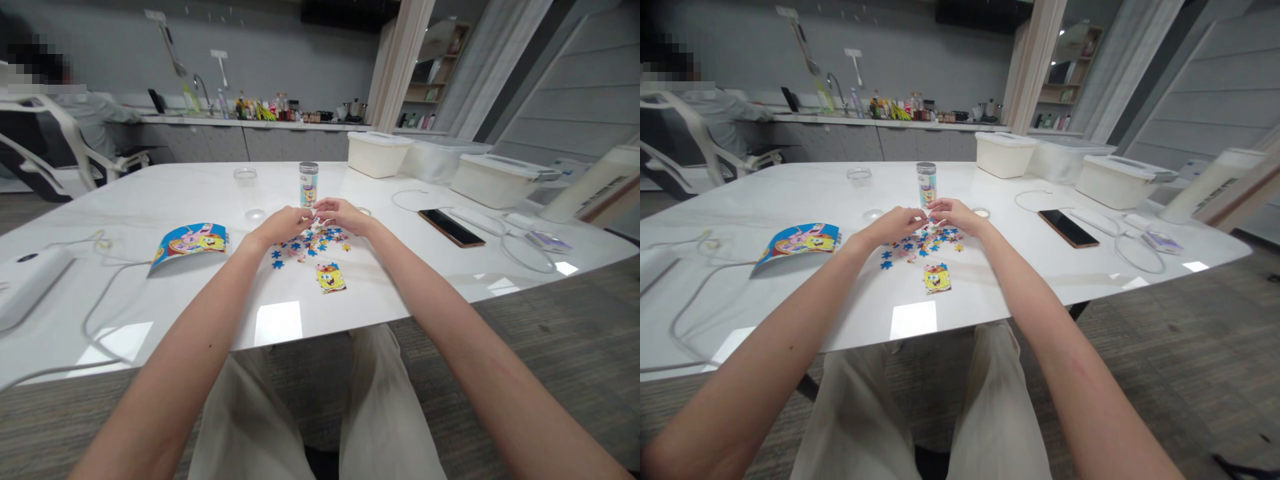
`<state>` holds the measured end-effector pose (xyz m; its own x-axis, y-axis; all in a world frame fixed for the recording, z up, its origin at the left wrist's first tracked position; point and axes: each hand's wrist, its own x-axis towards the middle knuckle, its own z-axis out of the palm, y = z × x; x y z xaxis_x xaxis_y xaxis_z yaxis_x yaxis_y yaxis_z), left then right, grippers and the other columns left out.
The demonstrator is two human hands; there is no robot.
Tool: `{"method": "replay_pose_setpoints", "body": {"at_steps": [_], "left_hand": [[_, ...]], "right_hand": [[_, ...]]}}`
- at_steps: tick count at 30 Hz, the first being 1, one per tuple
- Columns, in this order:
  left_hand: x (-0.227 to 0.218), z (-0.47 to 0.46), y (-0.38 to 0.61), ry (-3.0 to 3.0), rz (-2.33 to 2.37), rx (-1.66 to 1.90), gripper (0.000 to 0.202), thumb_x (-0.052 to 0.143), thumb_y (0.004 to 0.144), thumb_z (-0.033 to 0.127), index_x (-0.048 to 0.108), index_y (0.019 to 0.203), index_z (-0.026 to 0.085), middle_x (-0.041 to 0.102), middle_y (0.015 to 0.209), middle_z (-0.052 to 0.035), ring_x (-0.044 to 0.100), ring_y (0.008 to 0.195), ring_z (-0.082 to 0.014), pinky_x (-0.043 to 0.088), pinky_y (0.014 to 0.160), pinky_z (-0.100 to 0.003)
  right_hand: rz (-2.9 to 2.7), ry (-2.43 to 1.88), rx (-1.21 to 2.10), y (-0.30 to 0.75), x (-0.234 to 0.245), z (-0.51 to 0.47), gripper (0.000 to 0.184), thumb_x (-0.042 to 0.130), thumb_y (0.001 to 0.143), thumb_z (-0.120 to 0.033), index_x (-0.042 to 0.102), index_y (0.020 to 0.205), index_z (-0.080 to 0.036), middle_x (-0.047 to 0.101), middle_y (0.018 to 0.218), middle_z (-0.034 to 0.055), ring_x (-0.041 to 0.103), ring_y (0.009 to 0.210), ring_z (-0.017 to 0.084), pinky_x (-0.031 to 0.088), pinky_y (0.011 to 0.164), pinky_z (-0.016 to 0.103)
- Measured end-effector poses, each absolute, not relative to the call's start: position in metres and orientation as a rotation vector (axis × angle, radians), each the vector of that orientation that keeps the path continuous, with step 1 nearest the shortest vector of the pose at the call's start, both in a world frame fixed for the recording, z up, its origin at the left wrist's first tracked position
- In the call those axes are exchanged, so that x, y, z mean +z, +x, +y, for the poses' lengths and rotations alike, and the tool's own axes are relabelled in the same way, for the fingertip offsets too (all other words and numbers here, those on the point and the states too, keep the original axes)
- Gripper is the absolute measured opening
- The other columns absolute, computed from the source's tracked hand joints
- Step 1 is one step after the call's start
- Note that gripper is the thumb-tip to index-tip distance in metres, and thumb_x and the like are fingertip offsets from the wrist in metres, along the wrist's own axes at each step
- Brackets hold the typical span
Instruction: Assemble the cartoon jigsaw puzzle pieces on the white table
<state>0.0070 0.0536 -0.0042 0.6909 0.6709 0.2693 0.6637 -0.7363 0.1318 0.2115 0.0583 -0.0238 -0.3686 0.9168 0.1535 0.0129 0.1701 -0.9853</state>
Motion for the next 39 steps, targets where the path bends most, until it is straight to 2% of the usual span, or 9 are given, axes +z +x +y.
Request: {"method": "replay_pose_setpoints", "body": {"at_steps": [5, 9, 14, 22, 29, 32, 39], "left_hand": [[-0.002, 0.049, 0.009, 2.853, 1.184, 0.447, 0.033, 0.041, 0.093, 0.034, 0.069, 0.097, 0.018, 0.072, 0.078, -0.0064, 0.062, 0.069, -0.0171, 0.04, 0.065, -0.026], [0.0, 0.046, 0.01, 2.818, 1.172, 0.449, 0.031, 0.044, 0.092, 0.033, 0.068, 0.104, 0.018, 0.071, 0.076, -0.005, 0.062, 0.068, -0.0163, 0.041, 0.066, -0.025], [0.0, 0.045, 0.01, 2.804, 1.178, 0.443, 0.031, 0.043, 0.093, 0.035, 0.067, 0.103, 0.018, 0.069, 0.069, -0.0029, 0.062, 0.064, -0.0162, 0.042, 0.066, -0.025], [-0.004, 0.047, 0.009, 2.835, 1.154, 0.466, 0.027, 0.045, 0.093, 0.033, 0.068, 0.1, 0.021, 0.071, 0.075, -0.0028, 0.065, 0.07, -0.0176, 0.044, 0.067, -0.025], [-0.005, 0.046, 0.01, 2.837, 1.195, 0.447, 0.025, 0.048, 0.091, 0.03, 0.067, 0.103, 0.021, 0.073, 0.086, -0.0052, 0.068, 0.083, -0.0204, 0.048, 0.076, -0.028], [-0.007, 0.046, 0.011, 2.853, 1.197, 0.435, 0.025, 0.046, 0.091, 0.027, 0.067, 0.103, 0.022, 0.073, 0.091, -0.0062, 0.068, 0.088, -0.0215, 0.049, 0.08, -0.029], [-0.015, 0.051, 0.012, 2.916, 1.223, 0.402, 0.025, 0.046, 0.091, 0.028, 0.065, 0.107, 0.023, 0.073, 0.088, -0.0074, 0.069, 0.086, -0.0237, 0.05, 0.074, -0.031]], "right_hand": [[-1.582, -0.971, 1.317, 0.21, -0.024, 0.06, 0.02, 0.074, 0.071, -0.016, 0.066, 0.089, -0.017, 0.067, 0.074, -0.0018, 0.059, 0.063, 0.007, 0.052, 0.063, 0.021], [-1.566, -0.98, 1.343, 0.211, -0.022, 0.058, 0.019, 0.076, 0.07, -0.017, 0.066, 0.086, -0.016, 0.067, 0.07, -0.0024, 0.058, 0.059, 0.006, 0.05, 0.059, 0.018], [-1.544, -0.981, 1.367, 0.21, -0.021, 0.055, 0.021, 0.077, 0.07, -0.016, 0.066, 0.087, -0.016, 0.066, 0.067, -0.0028, 0.06, 0.06, 0.007, 0.052, 0.061, 0.018], [-1.583, -0.948, 1.337, 0.21, -0.024, 0.056, 0.027, 0.077, 0.065, -0.014, 0.066, 0.089, -0.017, 0.068, 0.077, 0.0001, 0.067, 0.071, 0.012, 0.055, 0.065, 0.023], [-1.568, -0.9, 1.356, 0.21, -0.027, 0.06, 0.04, 0.076, 0.051, -0.004, 0.068, 0.088, -0.017, 0.067, 0.081, -0.0012, 0.065, 0.072, 0.012, 0.053, 0.065, 0.023], [-1.563, -0.916, 1.335, 0.209, -0.026, 0.058, 0.038, 0.077, 0.052, -0.006, 0.068, 0.088, -0.017, 0.067, 0.081, -0.0014, 0.064, 0.07, 0.011, 0.053, 0.067, 0.024], [-1.512, -0.966, 1.348, 0.207, -0.029, 0.057, 0.035, 0.081, 0.052, -0.012, 0.068, 0.084, -0.018, 0.067, 0.081, -0.0012, 0.065, 0.069, 0.012, 0.053, 0.066, 0.024]]}}
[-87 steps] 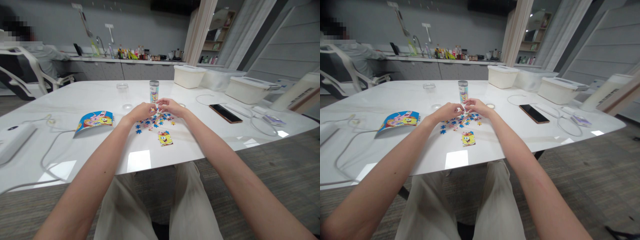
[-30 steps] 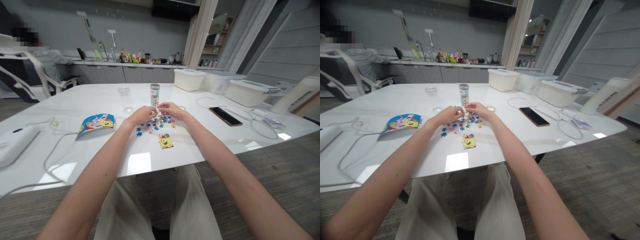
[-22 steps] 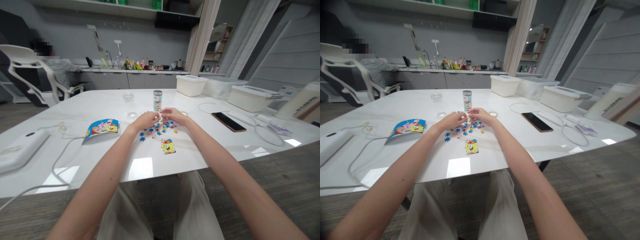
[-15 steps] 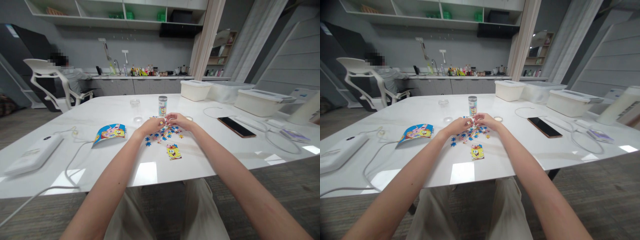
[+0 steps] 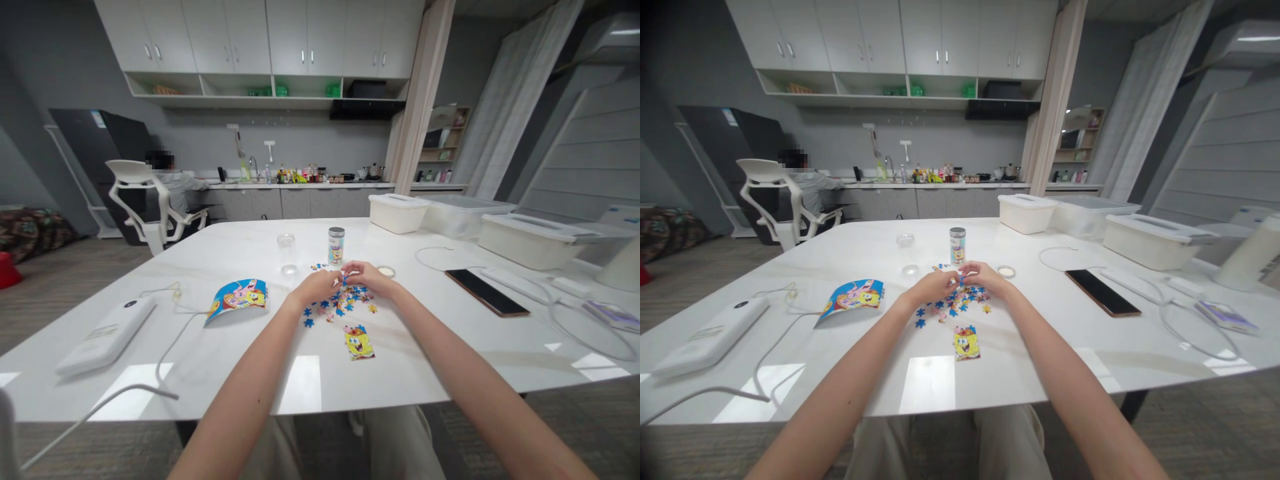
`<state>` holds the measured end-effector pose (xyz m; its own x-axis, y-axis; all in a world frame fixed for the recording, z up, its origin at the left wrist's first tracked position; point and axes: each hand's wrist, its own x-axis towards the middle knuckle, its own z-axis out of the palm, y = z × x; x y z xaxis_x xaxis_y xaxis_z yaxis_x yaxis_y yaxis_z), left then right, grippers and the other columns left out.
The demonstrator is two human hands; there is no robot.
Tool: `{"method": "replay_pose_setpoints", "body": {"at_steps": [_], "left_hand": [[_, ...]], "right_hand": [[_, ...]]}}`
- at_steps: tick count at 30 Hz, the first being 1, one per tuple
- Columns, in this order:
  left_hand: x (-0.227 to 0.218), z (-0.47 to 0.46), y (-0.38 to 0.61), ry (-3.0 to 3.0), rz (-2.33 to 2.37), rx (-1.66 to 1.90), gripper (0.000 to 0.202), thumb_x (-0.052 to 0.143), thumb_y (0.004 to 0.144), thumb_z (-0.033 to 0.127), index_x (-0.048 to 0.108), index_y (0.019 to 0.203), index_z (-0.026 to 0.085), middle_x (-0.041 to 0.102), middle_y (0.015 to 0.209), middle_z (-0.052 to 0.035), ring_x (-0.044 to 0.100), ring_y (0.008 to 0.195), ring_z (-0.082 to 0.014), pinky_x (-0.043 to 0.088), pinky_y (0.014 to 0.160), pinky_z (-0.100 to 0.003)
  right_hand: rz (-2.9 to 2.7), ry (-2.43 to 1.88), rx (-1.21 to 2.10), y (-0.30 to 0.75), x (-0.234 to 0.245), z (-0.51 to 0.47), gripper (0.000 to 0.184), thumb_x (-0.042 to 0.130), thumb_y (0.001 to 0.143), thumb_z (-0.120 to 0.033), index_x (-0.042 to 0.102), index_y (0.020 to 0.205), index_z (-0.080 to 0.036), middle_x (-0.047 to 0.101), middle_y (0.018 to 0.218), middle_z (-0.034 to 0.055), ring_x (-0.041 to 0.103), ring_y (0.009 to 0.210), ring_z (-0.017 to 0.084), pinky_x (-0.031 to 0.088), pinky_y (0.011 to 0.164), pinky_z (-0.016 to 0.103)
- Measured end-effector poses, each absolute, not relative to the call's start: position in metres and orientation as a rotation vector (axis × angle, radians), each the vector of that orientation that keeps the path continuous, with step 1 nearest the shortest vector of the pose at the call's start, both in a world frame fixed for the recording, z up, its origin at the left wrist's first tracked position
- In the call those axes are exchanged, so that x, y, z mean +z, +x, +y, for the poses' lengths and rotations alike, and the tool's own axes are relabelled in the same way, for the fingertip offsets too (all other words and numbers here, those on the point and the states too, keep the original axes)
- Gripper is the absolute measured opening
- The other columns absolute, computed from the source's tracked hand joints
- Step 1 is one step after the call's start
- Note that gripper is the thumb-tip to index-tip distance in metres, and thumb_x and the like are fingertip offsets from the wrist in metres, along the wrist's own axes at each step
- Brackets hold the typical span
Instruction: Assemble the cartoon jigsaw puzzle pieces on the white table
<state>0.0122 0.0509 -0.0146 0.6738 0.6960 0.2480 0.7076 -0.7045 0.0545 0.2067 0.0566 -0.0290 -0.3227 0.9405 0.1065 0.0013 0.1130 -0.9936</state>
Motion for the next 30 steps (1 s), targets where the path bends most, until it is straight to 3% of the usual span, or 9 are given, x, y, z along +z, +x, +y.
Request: {"method": "replay_pose_setpoints", "body": {"at_steps": [8, 15, 22, 30], "left_hand": [[-0.01, 0.044, 0.009, -2.679, -1.171, -0.335, 0.033, 0.033, 0.097, 0.034, 0.063, 0.107, 0.024, 0.073, 0.085, -0.0099, 0.07, 0.083, -0.0263, 0.051, 0.07, -0.034], [-0.011, 0.038, 0.01, -2.576, -1.123, -0.252, 0.028, 0.038, 0.097, 0.032, 0.06, 0.113, 0.023, 0.073, 0.082, -0.007, 0.071, 0.078, -0.023, 0.052, 0.068, -0.031], [-0.014, 0.035, 0.015, -2.507, -1.109, -0.239, 0.033, 0.035, 0.099, 0.033, 0.059, 0.117, 0.02, 0.074, 0.082, -0.0085, 0.071, 0.077, -0.0235, 0.052, 0.068, -0.031], [-0.013, 0.036, 0.015, -2.493, -1.078, -0.246, 0.033, 0.035, 0.099, 0.034, 0.059, 0.116, 0.02, 0.074, 0.083, -0.0089, 0.071, 0.078, -0.0244, 0.053, 0.068, -0.033]], "right_hand": [[-1.538, -0.932, 1.295, 0.207, -0.031, 0.066, 0.029, 0.08, 0.058, -0.018, 0.07, 0.085, -0.023, 0.067, 0.081, -0.0006, 0.064, 0.07, 0.015, 0.055, 0.068, 0.03], [-1.539, -0.913, 1.329, 0.201, -0.028, 0.065, 0.031, 0.082, 0.059, -0.031, 0.068, 0.085, -0.02, 0.067, 0.084, 0.0006, 0.064, 0.076, 0.014, 0.052, 0.07, 0.028], [-1.566, -1.003, 1.218, 0.203, -0.028, 0.068, 0.033, 0.081, 0.059, -0.032, 0.067, 0.085, -0.017, 0.069, 0.076, 0.0008, 0.061, 0.069, 0.013, 0.042, 0.058, 0.023], [-1.491, -0.968, 1.302, 0.202, -0.035, 0.07, 0.032, 0.083, 0.058, -0.03, 0.066, 0.081, -0.017, 0.068, 0.08, 0.002, 0.063, 0.071, 0.014, 0.052, 0.066, 0.026]]}}
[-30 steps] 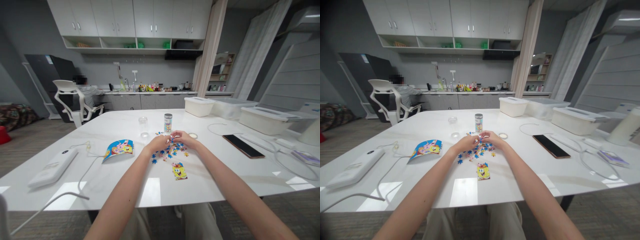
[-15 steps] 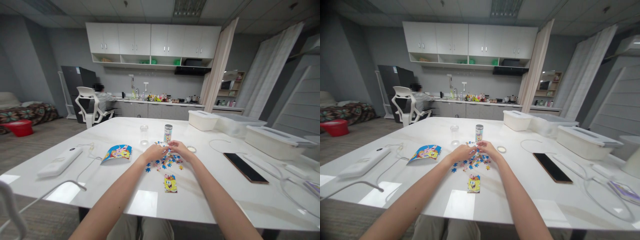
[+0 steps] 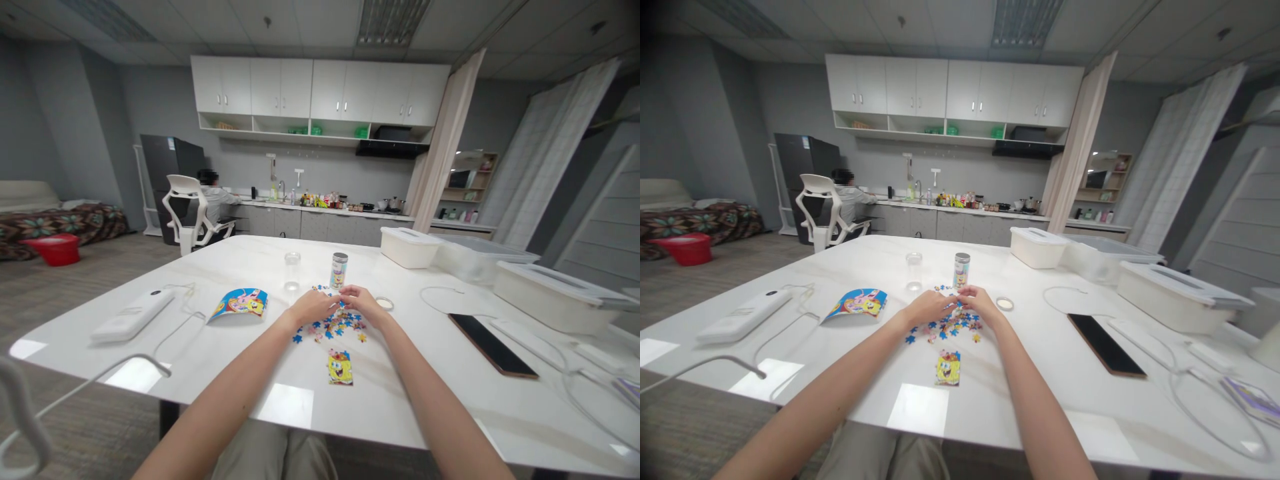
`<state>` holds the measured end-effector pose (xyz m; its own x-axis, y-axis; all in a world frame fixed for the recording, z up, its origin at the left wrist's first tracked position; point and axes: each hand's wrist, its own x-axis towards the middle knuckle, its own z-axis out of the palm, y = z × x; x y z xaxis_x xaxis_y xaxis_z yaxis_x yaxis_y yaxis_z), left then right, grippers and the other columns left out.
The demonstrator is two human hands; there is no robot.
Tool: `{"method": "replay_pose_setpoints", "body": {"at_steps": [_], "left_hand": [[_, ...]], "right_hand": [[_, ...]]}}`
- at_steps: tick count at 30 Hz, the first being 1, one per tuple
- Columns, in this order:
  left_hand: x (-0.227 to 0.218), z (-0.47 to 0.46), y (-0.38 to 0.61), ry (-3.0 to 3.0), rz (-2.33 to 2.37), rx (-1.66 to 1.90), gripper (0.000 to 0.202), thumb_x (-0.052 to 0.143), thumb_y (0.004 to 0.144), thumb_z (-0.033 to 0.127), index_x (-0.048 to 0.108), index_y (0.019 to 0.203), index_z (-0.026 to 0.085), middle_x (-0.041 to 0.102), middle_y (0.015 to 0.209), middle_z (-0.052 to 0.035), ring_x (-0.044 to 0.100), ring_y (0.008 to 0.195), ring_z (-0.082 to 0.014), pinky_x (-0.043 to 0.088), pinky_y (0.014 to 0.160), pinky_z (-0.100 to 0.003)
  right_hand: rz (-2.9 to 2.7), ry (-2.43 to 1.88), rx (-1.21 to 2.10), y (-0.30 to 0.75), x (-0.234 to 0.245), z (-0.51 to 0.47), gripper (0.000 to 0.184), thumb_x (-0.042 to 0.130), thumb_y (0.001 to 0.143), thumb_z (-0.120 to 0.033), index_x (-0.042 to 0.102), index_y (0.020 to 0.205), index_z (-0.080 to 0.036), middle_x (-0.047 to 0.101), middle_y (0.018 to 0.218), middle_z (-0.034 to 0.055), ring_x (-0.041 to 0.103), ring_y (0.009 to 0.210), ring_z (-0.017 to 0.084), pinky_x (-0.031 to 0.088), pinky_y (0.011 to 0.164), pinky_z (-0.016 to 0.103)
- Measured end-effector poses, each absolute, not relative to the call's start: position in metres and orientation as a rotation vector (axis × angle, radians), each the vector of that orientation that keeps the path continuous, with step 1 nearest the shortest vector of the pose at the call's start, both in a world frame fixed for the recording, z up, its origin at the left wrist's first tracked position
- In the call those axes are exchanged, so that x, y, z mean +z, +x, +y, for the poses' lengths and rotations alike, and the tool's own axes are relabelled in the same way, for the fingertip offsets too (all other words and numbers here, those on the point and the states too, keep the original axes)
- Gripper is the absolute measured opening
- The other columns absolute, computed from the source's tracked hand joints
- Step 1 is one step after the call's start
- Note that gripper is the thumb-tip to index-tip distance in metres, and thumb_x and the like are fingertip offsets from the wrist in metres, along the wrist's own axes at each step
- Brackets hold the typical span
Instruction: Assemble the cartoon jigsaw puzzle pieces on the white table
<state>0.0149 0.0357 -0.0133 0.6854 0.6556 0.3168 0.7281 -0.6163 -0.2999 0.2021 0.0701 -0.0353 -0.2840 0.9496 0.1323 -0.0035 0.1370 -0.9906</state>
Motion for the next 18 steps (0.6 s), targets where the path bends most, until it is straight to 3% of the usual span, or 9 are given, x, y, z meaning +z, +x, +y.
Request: {"method": "replay_pose_setpoints", "body": {"at_steps": [18], "left_hand": [[-0.0154, 0.0417, 0.0122, -2.471, -1.175, -0.245, 0.024, 0.037, 0.097, 0.025, 0.058, 0.107, 0.018, 0.072, 0.084, -0.0109, 0.071, 0.081, -0.0253, 0.052, 0.07, -0.034]], "right_hand": [[-1.462, -0.871, 1.264, 0.2097, -0.0318, 0.0688, 0.032, 0.075, 0.057, -0.018, 0.068, 0.088, -0.019, 0.066, 0.088, 0.0006, 0.061, 0.078, 0.013, 0.05, 0.072, 0.027]]}}
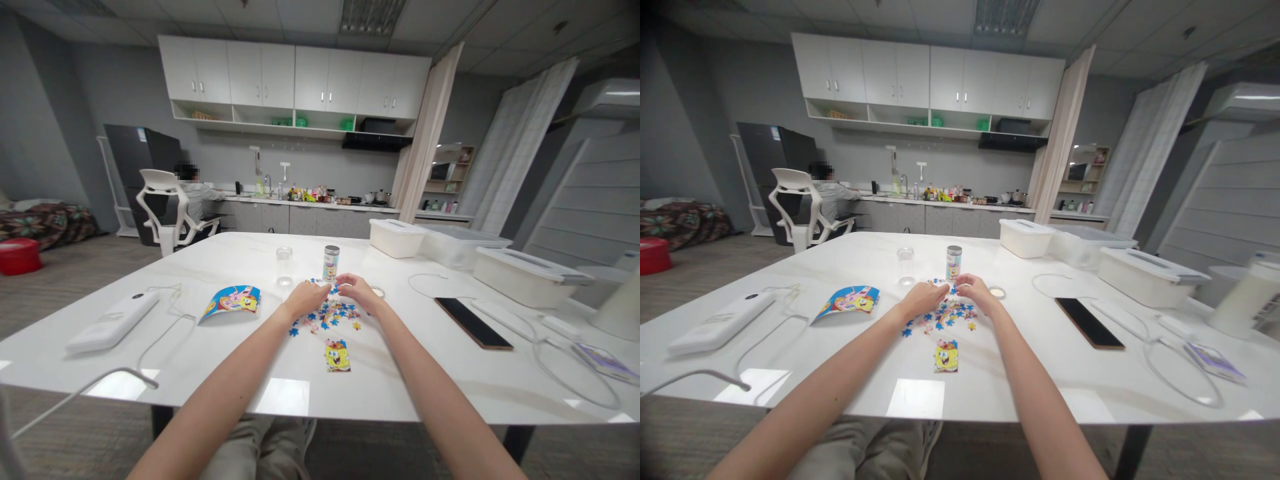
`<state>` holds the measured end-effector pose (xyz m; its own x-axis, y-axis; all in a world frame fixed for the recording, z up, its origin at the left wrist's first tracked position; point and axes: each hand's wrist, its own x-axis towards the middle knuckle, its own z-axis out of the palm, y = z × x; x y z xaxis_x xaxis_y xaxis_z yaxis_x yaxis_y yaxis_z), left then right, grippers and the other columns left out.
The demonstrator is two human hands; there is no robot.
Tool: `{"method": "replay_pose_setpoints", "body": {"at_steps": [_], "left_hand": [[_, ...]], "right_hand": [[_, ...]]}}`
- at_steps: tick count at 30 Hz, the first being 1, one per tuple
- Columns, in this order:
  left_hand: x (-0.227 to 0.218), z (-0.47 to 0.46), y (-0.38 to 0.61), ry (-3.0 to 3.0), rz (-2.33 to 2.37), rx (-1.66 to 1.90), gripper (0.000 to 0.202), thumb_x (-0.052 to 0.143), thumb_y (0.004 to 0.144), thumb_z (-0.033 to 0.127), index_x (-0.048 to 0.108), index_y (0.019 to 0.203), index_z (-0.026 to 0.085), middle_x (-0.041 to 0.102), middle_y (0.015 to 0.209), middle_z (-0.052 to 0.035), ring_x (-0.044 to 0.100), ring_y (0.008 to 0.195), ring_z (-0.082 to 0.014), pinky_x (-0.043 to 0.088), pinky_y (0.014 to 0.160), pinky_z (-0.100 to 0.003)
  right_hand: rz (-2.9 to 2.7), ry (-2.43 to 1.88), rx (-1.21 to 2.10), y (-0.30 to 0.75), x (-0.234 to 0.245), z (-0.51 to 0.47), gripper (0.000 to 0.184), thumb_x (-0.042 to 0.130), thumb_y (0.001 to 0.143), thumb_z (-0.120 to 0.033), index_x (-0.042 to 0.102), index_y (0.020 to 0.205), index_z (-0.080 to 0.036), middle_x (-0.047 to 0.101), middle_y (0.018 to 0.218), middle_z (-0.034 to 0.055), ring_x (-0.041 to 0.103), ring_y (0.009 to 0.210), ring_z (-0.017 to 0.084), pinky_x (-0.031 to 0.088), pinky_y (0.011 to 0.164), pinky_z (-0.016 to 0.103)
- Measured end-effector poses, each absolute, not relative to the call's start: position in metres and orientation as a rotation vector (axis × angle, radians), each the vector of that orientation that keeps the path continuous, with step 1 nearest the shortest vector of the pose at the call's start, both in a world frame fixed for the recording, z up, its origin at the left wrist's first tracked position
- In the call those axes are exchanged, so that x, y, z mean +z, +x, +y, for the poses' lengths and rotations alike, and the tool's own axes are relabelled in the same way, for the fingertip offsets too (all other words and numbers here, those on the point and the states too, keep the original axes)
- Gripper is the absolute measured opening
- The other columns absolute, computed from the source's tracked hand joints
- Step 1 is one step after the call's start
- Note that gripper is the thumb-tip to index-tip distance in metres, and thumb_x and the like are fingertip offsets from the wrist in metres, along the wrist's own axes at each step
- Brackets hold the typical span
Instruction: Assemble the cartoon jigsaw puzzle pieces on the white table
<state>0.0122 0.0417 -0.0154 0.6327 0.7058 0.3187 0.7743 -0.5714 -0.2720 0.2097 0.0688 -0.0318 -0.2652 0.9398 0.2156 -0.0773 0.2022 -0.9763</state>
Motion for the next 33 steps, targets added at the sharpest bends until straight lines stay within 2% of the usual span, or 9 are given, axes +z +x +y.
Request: {"method": "replay_pose_setpoints", "body": {"at_steps": [5, 9, 13, 17, 23, 33], "left_hand": [[-0.016, 0.038, 0.015, -2.455, -1.229, -0.268, 0.032, 0.029, 0.1, 0.029, 0.057, 0.111, 0.017, 0.072, 0.086, -0.0126, 0.07, 0.085, -0.0257, 0.052, 0.071, -0.034], [-0.017, 0.035, 0.02, -2.459, -1.26, -0.258, 0.031, 0.032, 0.1, 0.03, 0.056, 0.116, 0.017, 0.072, 0.088, -0.0123, 0.07, 0.086, -0.0245, 0.052, 0.072, -0.033], [-0.019, 0.037, 0.019, -2.448, -1.341, -0.263, 0.025, 0.039, 0.096, 0.024, 0.058, 0.11, 0.015, 0.072, 0.087, -0.0131, 0.07, 0.084, -0.0244, 0.052, 0.07, -0.032], [-0.018, 0.044, 0.007, -2.396, -1.464, -0.311, 0.025, 0.037, 0.095, 0.021, 0.058, 0.108, 0.014, 0.071, 0.09, -0.0141, 0.07, 0.085, -0.0246, 0.051, 0.07, -0.033], [-0.015, 0.051, -0.006, -2.335, -1.594, -0.368, 0.027, 0.036, 0.095, 0.024, 0.058, 0.108, 0.015, 0.071, 0.09, -0.0128, 0.069, 0.086, -0.0243, 0.05, 0.069, -0.032], [-0.015, 0.044, 0.006, -2.55, -1.307, -0.33, 0.027, 0.045, 0.095, 0.032, 0.059, 0.114, 0.019, 0.072, 0.098, -0.011, 0.068, 0.095, -0.0251, 0.05, 0.077, -0.033]], "right_hand": [[-1.497, -0.913, 1.282, 0.208, -0.034, 0.071, 0.033, 0.076, 0.056, -0.018, 0.068, 0.088, -0.019, 0.069, 0.083, 0.0005, 0.062, 0.074, 0.013, 0.048, 0.068, 0.026], [-1.493, -0.92, 1.268, 0.207, -0.035, 0.071, 0.033, 0.079, 0.054, -0.019, 0.067, 0.085, -0.018, 0.071, 0.081, 0.0015, 0.063, 0.074, 0.013, 0.047, 0.07, 0.027], [-1.504, -0.966, 1.21, 0.212, -0.034, 0.07, 0.032, 0.078, 0.055, -0.022, 0.066, 0.084, -0.017, 0.073, 0.083, 0.0034, 0.064, 0.075, 0.015, 0.047, 0.072, 0.028], [-1.523, -0.989, 1.16, 0.218, -0.031, 0.07, 0.033, 0.076, 0.056, -0.023, 0.066, 0.086, -0.017, 0.074, 0.084, 0.0042, 0.064, 0.074, 0.015, 0.047, 0.069, 0.028], [-1.531, -1.059, 1.121, 0.218, -0.033, 0.071, 0.027, 0.072, 0.058, -0.018, 0.067, 0.085, -0.018, 0.072, 0.082, 0.003, 0.064, 0.074, 0.015, 0.045, 0.06, 0.023], [-1.605, -1.03, 1.141, 0.209, -0.035, 0.067, 0.031, 0.074, 0.061, -0.02, 0.066, 0.091, -0.017, 0.07, 0.084, 0.0023, 0.062, 0.073, 0.013, 0.045, 0.059, 0.023]]}}
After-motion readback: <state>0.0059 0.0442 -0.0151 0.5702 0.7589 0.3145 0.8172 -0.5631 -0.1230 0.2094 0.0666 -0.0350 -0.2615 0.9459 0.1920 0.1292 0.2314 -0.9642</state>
